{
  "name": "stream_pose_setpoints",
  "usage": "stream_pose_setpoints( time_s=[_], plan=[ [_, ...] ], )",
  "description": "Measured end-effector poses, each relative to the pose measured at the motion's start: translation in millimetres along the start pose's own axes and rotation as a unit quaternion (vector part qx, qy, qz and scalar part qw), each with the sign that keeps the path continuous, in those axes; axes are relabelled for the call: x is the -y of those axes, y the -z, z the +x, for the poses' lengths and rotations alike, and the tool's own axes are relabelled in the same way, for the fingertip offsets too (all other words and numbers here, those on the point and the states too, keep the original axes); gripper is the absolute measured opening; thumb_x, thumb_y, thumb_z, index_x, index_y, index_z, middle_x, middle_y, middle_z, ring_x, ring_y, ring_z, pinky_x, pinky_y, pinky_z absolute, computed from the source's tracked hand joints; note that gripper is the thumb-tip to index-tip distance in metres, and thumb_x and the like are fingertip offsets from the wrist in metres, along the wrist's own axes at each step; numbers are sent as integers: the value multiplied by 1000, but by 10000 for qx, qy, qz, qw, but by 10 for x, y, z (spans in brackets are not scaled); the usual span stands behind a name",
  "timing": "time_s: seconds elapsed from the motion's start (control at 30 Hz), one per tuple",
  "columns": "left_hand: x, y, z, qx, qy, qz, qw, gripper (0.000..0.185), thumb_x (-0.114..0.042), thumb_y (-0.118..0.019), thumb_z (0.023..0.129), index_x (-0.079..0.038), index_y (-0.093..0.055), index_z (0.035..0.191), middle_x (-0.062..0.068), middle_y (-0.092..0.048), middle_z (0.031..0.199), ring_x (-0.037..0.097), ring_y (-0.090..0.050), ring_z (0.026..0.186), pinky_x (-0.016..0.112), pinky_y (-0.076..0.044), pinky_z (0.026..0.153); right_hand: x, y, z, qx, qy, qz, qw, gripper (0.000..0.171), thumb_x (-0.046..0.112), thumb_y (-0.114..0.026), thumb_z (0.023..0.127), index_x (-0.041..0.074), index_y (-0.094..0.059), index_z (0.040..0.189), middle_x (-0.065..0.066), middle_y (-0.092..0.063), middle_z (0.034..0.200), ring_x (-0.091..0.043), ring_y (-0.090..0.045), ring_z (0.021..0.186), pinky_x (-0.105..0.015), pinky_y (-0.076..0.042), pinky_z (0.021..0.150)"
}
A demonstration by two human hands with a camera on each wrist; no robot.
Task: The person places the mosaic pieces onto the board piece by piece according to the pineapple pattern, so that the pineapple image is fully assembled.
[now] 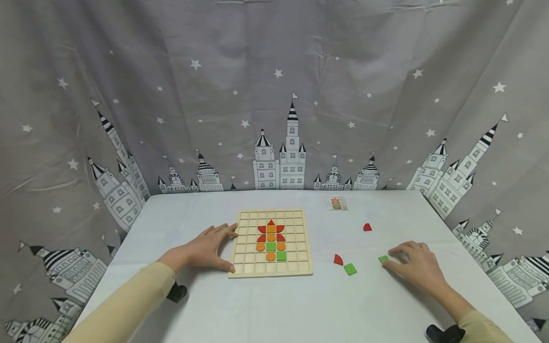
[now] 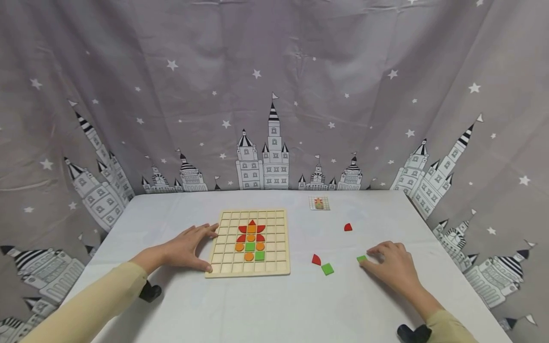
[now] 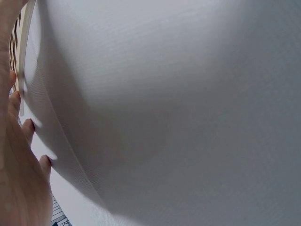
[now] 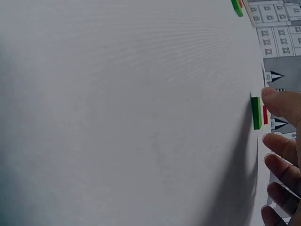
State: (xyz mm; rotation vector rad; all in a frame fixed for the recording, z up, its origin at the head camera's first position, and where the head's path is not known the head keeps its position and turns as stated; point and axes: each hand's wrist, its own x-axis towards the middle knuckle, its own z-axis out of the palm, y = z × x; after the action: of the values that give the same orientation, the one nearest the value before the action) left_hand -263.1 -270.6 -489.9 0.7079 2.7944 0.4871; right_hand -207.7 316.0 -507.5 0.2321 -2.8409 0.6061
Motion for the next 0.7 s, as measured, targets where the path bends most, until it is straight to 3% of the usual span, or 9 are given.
stream_pose_setpoints(
  time_s=[0.3, 0.53, 0.7],
  plan=[
    [-2, 0, -9, -32, -28, 2, 10000, 104, -78, -78, 67, -16, -48, 145, 9, -26, 168, 40, -20, 153, 62, -11, 124, -4, -38, -36, -10, -4, -42, 10000, 47, 53, -84, 79, 10, -76, 96, -19, -67, 111, -46, -54, 108, -67, -42, 92],
    [6, -7, 4, -37, -17, 13, 10000, 106, -79, -78, 66, -16, -48, 145, 8, -26, 168, 40, -19, 153, 62, -11, 124, 8, -84, -2, -9, 197, 309, 9993, 24, 33, -86, 82, 16, -78, 97, -14, -67, 112, -38, -53, 107, -60, -42, 89],
    [11, -7, 5, -20, -38, 24, 10000, 106, -79, -77, 67, -16, -47, 146, 8, -25, 168, 40, -19, 153, 61, -11, 124, 12, -95, 1, 128, 187, 559, 9982, 24, 31, -85, 84, 17, -79, 102, -14, -67, 114, -38, -51, 109, -60, -41, 92]
  ],
)
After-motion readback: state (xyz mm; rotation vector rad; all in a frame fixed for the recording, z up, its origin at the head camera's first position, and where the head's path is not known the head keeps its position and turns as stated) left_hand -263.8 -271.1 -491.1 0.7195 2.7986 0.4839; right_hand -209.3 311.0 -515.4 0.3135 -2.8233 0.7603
